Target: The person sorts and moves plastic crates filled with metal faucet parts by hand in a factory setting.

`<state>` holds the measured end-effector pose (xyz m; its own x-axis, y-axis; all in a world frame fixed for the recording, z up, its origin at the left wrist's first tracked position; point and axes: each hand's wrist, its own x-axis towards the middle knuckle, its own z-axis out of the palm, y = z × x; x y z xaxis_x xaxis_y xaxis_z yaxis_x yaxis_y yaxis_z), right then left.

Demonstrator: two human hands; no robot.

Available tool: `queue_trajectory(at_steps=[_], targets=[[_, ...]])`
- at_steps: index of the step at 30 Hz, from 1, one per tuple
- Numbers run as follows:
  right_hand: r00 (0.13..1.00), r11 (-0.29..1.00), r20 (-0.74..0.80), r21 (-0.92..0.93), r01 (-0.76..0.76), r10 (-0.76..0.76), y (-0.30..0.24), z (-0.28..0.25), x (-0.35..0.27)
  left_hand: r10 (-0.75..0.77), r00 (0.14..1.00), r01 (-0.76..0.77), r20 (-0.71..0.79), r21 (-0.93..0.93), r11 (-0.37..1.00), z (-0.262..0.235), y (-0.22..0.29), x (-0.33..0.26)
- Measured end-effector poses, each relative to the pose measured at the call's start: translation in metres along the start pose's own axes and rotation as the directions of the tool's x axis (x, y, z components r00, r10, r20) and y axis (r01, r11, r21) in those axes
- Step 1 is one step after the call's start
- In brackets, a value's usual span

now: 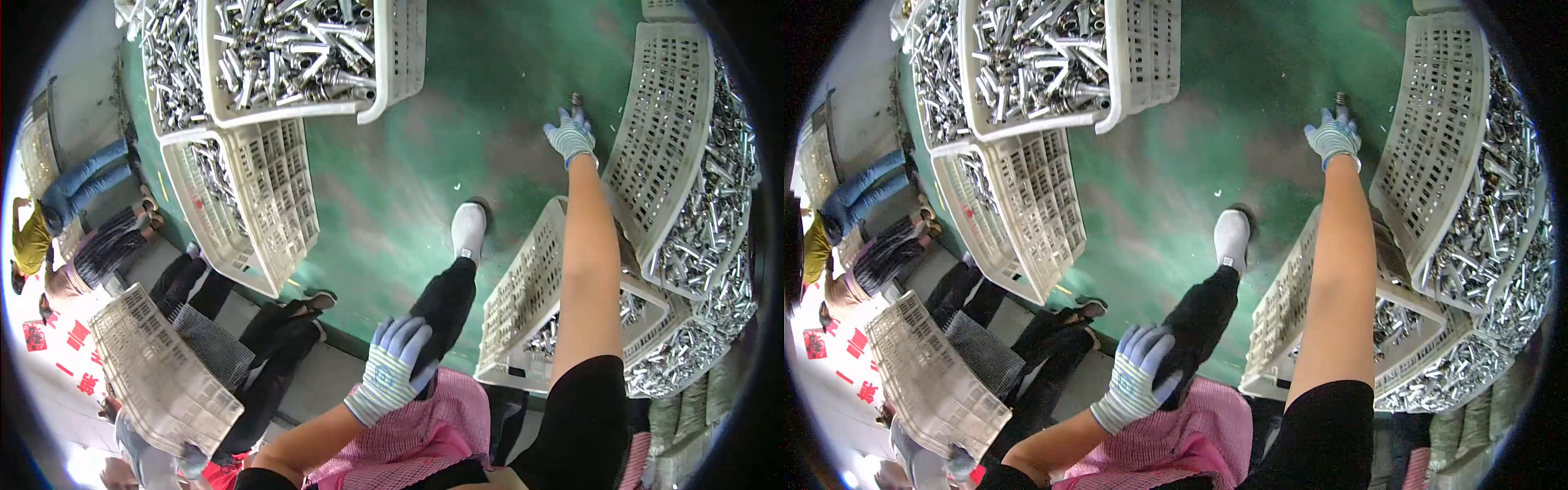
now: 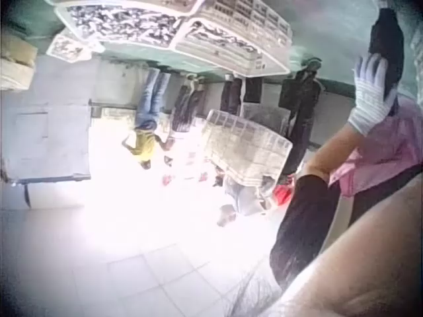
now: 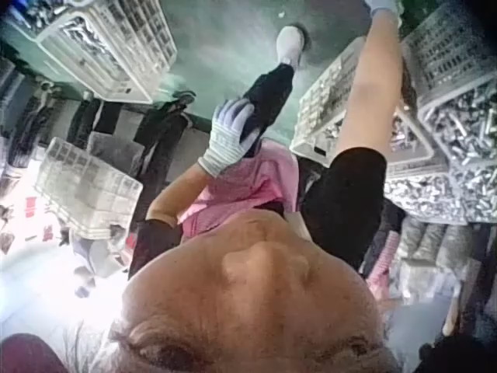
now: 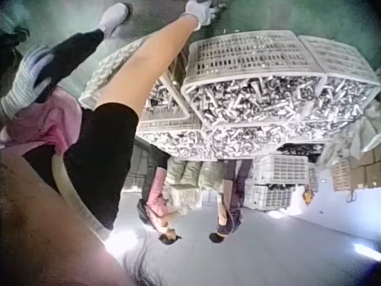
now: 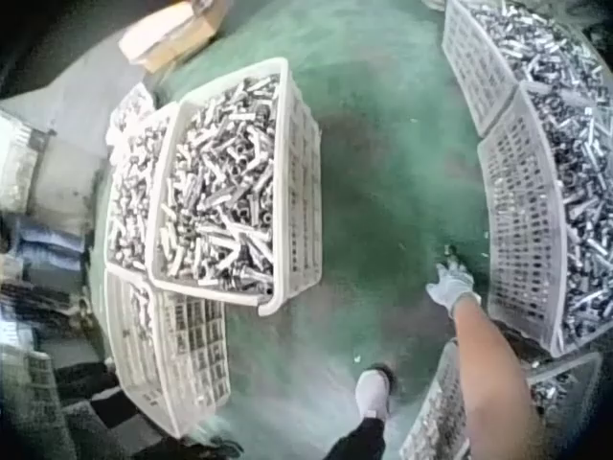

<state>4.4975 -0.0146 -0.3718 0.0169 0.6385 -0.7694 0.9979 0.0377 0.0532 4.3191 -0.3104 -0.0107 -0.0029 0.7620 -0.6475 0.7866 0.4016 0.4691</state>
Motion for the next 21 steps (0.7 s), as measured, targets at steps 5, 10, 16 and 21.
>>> queue_trajectory(at_steps=[5,10,16,21], targets=[[0.985,0.946,0.041,0.273,-0.174,0.169,0.049,0.04,0.045,0.07,0.996,-0.069,0.055,-0.005,0.998,0.003,0.01,0.013],[0.897,0.805,-0.305,0.413,0.427,-0.32,0.005,0.05,-0.065,0.089,0.995,-0.093,0.052,0.083,0.992,0.022,0.026,0.012],[0.856,0.264,-0.506,0.816,0.514,-0.104,-0.011,0.026,-0.333,0.142,0.987,-0.157,0.078,0.227,0.961,0.056,0.032,-0.019],[0.931,0.559,-0.337,0.803,0.206,0.141,0.124,0.114,-0.458,0.239,0.967,-0.253,0.083,0.327,0.91,0.098,0.048,-0.049]])
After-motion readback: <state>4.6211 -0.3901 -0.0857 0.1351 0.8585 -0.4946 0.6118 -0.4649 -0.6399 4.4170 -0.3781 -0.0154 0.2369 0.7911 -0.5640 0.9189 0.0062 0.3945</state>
